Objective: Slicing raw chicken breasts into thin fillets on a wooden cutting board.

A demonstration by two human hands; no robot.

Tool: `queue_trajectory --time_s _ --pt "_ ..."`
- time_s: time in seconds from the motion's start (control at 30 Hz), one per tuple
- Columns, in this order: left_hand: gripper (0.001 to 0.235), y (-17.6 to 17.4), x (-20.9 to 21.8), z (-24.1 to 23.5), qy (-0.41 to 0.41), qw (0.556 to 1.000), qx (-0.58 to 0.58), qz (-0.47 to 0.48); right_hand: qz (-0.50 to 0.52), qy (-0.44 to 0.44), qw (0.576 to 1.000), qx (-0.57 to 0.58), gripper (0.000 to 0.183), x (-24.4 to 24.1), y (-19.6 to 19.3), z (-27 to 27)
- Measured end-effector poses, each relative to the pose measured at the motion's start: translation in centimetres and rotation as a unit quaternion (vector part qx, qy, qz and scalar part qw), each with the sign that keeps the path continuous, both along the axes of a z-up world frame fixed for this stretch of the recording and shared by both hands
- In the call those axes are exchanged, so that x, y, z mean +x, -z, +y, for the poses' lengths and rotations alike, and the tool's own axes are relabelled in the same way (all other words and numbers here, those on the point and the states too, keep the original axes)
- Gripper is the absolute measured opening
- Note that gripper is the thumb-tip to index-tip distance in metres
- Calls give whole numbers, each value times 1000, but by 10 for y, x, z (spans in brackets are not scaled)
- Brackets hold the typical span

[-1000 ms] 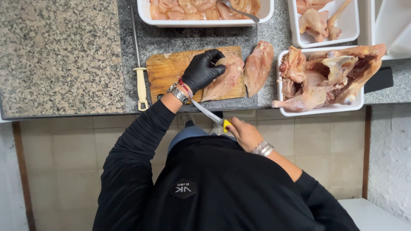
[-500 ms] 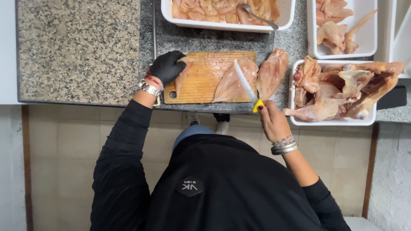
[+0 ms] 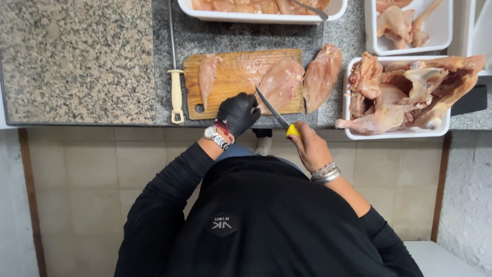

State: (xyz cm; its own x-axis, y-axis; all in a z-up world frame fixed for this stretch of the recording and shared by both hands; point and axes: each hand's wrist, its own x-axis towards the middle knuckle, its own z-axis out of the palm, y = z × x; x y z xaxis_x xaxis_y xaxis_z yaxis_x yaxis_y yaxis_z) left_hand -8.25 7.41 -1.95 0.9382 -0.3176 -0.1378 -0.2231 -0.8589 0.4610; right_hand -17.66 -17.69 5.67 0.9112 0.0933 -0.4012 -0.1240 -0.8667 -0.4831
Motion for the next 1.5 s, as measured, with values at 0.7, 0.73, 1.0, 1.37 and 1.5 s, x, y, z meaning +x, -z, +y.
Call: queue_trajectory --time_s 0.7,0.73,1.0,1.37,1.5 --pt "15 -17 -1 -9 -10 1000 -23 -8 -24 -45 998 44 40 14 22 2" --pt "15 -20 -1 -9 -9 1000 -23 -8 -25 -43 998 44 40 15 26 5" --pt "18 -28 -4 -4 -43 998 -34 1 0 -46 997 62 42 -19 25 -5" --pt "16 -22 -1 8 -143 980 -127 59 20 -47 993 106 38 -8 6 11" --pt "15 -10 6 19 -143 968 -173 112 40 -63 993 89 37 -14 8 0"
